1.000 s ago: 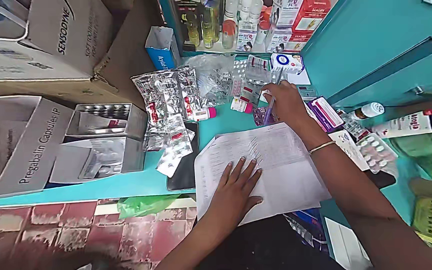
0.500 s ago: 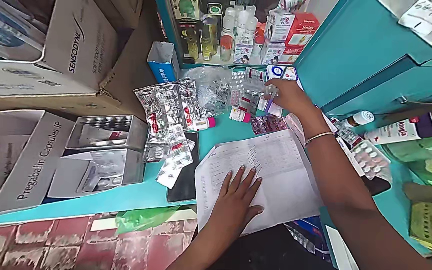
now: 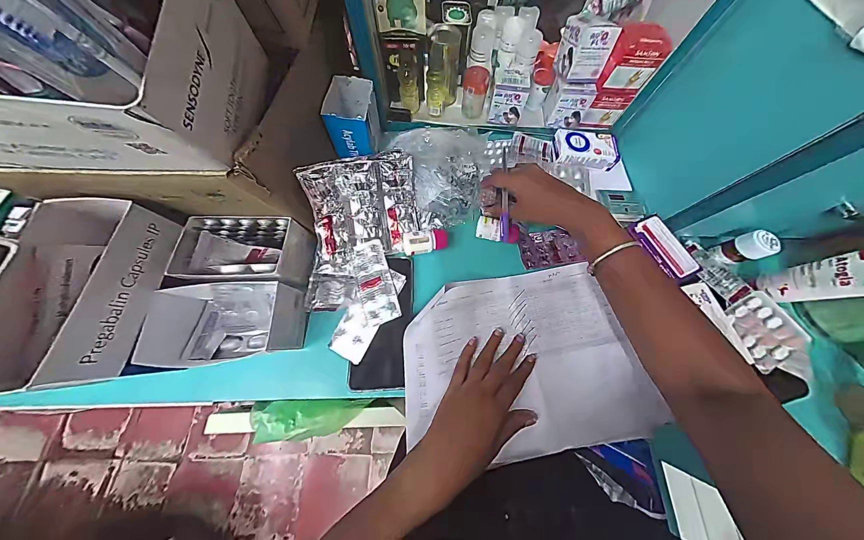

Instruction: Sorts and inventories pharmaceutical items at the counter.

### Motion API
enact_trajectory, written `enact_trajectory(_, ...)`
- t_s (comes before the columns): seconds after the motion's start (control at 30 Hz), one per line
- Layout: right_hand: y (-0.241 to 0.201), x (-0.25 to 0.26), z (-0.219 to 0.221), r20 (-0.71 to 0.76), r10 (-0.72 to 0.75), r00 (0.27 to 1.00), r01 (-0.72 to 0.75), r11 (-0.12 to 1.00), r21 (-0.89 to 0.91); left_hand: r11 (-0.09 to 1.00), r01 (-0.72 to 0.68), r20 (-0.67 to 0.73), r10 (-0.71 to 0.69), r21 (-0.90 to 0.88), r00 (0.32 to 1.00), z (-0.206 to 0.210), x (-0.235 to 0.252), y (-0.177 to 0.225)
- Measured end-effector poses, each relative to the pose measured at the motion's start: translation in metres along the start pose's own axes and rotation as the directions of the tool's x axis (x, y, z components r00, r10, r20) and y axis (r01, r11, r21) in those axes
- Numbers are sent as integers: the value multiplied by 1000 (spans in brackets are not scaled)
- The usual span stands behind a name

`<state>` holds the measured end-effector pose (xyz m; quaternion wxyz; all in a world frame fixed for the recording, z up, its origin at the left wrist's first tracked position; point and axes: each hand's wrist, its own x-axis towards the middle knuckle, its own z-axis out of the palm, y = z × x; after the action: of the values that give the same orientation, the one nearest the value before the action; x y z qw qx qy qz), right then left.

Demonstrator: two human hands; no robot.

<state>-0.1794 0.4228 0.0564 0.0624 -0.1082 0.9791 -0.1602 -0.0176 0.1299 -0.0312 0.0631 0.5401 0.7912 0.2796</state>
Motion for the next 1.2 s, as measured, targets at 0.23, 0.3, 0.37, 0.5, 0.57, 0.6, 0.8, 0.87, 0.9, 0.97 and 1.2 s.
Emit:
enact_trajectory(0.23, -11, -31, 9, -565, 71, 822, 80, 968, 237, 1000, -1, -18, 1, 4, 1000, 2, 1, 0)
enact_trajectory(0.3, -26, -38, 5, -575, 349, 740, 108, 783, 613, 1000, -1, -19, 1, -3, 1000, 2, 1, 0)
enact_trajectory(0.37, -39, -50, 1, -487, 489, 724, 162, 565, 809, 1000, 5, -10, -5, -13, 1000, 2, 0, 0)
enact_trajectory(0.5, -60, -78, 1, -432, 508, 745, 162, 491, 856, 1000, -1, 7, 1, -11, 1000, 2, 0, 0)
enact_trajectory(0.57, -65, -85, 1, -433, 512, 742, 174, 476, 862, 1000, -5, 10, 5, -5, 1000, 1, 0, -1)
enact_trajectory(0.6, -66, -88, 2, -434, 507, 744, 186, 467, 865, 1000, -5, 12, 5, -3, 1000, 0, 0, -1)
enact_trajectory(0.8, -73, -108, 4, -449, 451, 772, 215, 479, 851, 1000, -2, 5, 2, -10, 1000, 2, 0, -1)
enact_trajectory(0.87, -72, -113, 4, -454, 458, 765, 174, 531, 829, 1000, 3, 4, -3, -31, 1000, 1, 0, 0)
enact_trajectory(0.9, -69, -115, 5, -472, 451, 758, 143, 590, 794, 999, 4, 8, -4, -33, 1000, 1, 1, 0)
enact_trajectory(0.97, -57, -122, 9, -539, 421, 730, 9, 782, 623, 1000, 3, 10, -3, -31, 1000, 0, 1, 0)
enact_trajectory(1.2, -46, -134, 38, -559, 303, 772, -397, 916, -51, 999, 18, 32, -17, -50, 999, -4, 3, 2)
